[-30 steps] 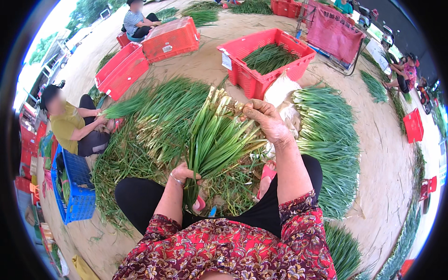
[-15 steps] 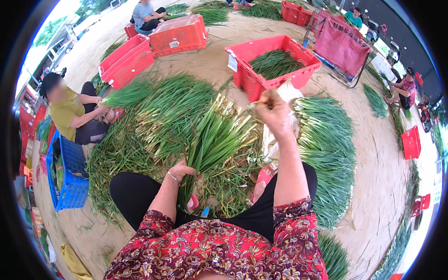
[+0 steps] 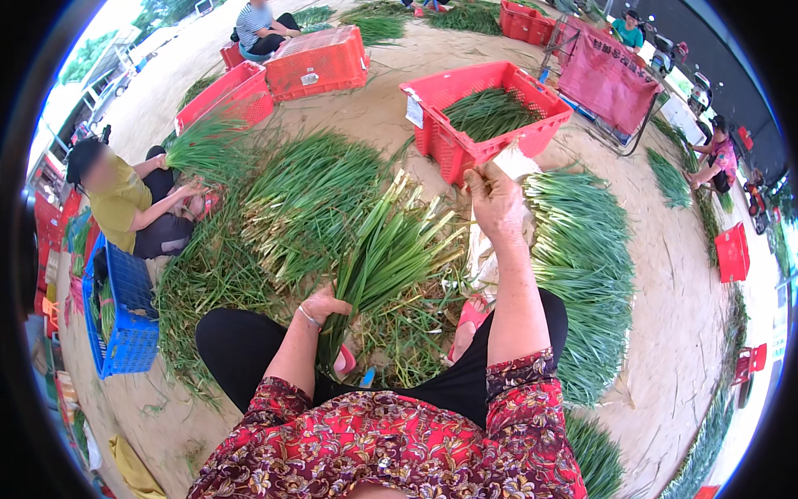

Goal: The person bundles green leaves by hand, selecting individual stalks, aligning them into a bunch, and wrapping a leaf around the base to secure them.

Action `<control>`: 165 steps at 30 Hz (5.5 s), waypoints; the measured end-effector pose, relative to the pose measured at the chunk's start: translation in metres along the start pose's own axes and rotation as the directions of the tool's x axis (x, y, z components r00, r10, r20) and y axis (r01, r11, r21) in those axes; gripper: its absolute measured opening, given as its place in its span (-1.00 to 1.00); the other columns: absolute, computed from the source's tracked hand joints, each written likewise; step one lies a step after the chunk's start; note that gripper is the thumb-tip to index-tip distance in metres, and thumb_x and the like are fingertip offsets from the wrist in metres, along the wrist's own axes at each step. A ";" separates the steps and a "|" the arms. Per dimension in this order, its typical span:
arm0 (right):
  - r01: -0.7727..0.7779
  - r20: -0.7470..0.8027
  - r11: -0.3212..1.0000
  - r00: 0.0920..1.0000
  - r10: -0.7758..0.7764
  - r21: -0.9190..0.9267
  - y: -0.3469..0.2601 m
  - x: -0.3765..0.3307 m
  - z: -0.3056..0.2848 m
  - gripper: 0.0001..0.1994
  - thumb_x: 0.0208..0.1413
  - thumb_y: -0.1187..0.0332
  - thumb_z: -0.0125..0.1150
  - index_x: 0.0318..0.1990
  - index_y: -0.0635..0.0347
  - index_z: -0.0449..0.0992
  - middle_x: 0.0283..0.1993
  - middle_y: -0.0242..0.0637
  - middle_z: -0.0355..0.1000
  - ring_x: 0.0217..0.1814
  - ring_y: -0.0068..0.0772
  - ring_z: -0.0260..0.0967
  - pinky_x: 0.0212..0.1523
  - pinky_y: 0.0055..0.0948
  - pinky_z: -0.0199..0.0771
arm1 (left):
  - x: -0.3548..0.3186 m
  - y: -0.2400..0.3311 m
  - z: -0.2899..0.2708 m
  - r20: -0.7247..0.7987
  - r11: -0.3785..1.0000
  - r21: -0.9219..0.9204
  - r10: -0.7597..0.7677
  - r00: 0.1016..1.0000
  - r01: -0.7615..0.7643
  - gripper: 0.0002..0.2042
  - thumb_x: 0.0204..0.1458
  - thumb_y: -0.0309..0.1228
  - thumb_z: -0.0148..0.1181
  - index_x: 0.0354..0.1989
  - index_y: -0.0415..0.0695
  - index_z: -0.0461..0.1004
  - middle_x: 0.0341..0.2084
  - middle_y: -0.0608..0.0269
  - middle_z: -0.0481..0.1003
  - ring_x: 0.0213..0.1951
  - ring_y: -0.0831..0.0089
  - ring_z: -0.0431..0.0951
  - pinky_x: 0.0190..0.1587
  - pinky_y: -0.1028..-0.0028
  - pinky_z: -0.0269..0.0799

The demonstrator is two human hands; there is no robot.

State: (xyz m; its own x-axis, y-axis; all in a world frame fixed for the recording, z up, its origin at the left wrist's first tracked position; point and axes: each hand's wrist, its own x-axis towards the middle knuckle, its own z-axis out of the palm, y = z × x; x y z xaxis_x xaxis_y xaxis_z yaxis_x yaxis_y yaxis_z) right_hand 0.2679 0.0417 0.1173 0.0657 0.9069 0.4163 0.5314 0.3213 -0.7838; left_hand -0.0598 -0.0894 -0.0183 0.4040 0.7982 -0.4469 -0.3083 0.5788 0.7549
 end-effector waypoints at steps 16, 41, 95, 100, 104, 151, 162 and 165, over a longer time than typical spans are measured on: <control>0.067 0.509 0.948 0.854 0.105 -0.310 0.001 -0.023 0.027 -0.76 -0.05 0.14 0.33 -0.32 0.07 0.63 -0.41 -0.13 0.53 -0.31 0.01 0.49 -0.24 -0.14 0.46 | -0.006 0.019 0.015 0.068 0.962 0.265 0.051 0.996 -0.067 -0.29 -0.32 -0.71 0.32 0.17 -0.16 0.34 -0.10 0.31 0.52 -0.07 0.45 0.48 0.05 0.43 0.34; 0.202 0.422 0.919 0.905 -0.044 -0.337 -0.006 -0.026 0.049 -0.68 0.05 0.36 0.21 -0.10 0.41 0.49 -0.48 -0.13 0.50 -0.42 -0.44 0.45 -0.31 -0.41 0.44 | 0.013 0.009 0.022 0.052 0.947 0.287 0.134 0.990 -0.143 -0.36 -0.29 -0.66 0.33 0.11 -0.18 0.36 -0.17 0.30 0.54 -0.17 0.48 0.51 -0.05 0.44 0.41; 0.042 0.313 0.971 0.949 0.035 -0.234 -0.031 -0.016 0.021 -0.54 -0.03 0.19 0.33 0.02 0.21 0.48 -0.30 -0.06 0.55 -0.24 -0.09 0.53 -0.16 -0.22 0.49 | 0.018 -0.007 0.043 -0.047 0.917 0.334 0.248 0.968 -0.218 -0.05 -0.36 -0.72 0.43 0.34 -0.11 0.12 0.05 0.28 0.44 0.06 0.46 0.44 0.14 0.43 0.34; -0.021 0.223 0.780 0.953 0.204 -0.625 -0.019 -0.017 0.035 -0.64 -0.06 0.21 0.30 -0.13 0.22 0.51 -0.29 0.03 0.52 -0.16 0.00 0.50 -0.09 -0.12 0.48 | 0.012 0.001 0.054 0.102 0.744 0.614 0.258 0.961 -0.265 -0.10 -0.26 -0.62 0.42 0.35 -0.17 0.08 0.08 0.32 0.44 0.06 0.53 0.43 0.18 0.45 0.28; -0.059 0.213 0.863 0.958 0.189 -0.502 -0.003 -0.017 0.034 -0.72 -0.04 0.22 0.30 -0.21 0.17 0.59 -0.34 -0.04 0.54 -0.23 -0.07 0.52 -0.16 -0.14 0.50 | 0.011 -0.002 0.051 0.090 0.800 0.545 0.240 0.967 -0.249 -0.14 -0.25 -0.59 0.41 0.33 -0.11 0.13 0.07 0.33 0.44 0.05 0.53 0.42 0.17 0.46 0.27; -0.029 -0.387 0.646 0.779 0.493 0.763 -0.007 0.019 -0.060 -0.85 0.25 0.27 0.11 -0.33 0.07 0.49 -0.64 -0.56 0.24 -0.72 -0.72 0.04 -0.73 -0.64 -0.04 | 0.018 0.008 0.000 -0.204 0.802 0.430 0.533 0.821 -0.414 -0.17 -0.28 -0.66 0.38 0.28 -0.24 0.15 -0.04 0.23 0.48 -0.05 0.48 0.49 0.06 0.45 0.39; 0.195 0.708 0.794 0.604 0.366 -0.577 -0.003 -0.035 0.007 -0.56 -0.08 0.19 0.36 -0.07 0.25 0.51 -0.13 -0.06 0.53 0.01 -0.12 0.47 0.00 -0.22 0.44 | 0.028 0.012 -0.015 -0.384 0.766 0.417 0.636 0.669 -0.489 -0.25 -0.21 -0.75 0.26 0.27 -0.20 0.15 -0.07 0.25 0.49 -0.12 0.46 0.52 -0.01 0.46 0.43; 0.184 0.633 0.778 0.704 0.322 -0.600 -0.003 -0.033 0.040 -0.54 -0.17 0.18 0.41 -0.11 0.24 0.53 -0.18 -0.01 0.53 -0.06 -0.09 0.50 -0.05 -0.18 0.46 | 0.027 0.015 0.002 -0.313 0.740 0.530 0.626 0.715 -0.415 -0.26 -0.19 -0.71 0.21 0.28 -0.16 0.16 -0.14 0.24 0.51 -0.19 0.48 0.53 -0.13 0.47 0.46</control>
State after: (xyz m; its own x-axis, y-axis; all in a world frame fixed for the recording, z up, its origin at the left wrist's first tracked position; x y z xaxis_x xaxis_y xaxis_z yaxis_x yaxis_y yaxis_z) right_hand 0.2299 0.0217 0.0876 -0.3175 0.9144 -0.2512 0.9326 0.2532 -0.2570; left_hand -0.0518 -0.0596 -0.0179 -0.1739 0.9848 0.0027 0.0602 0.0079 0.9982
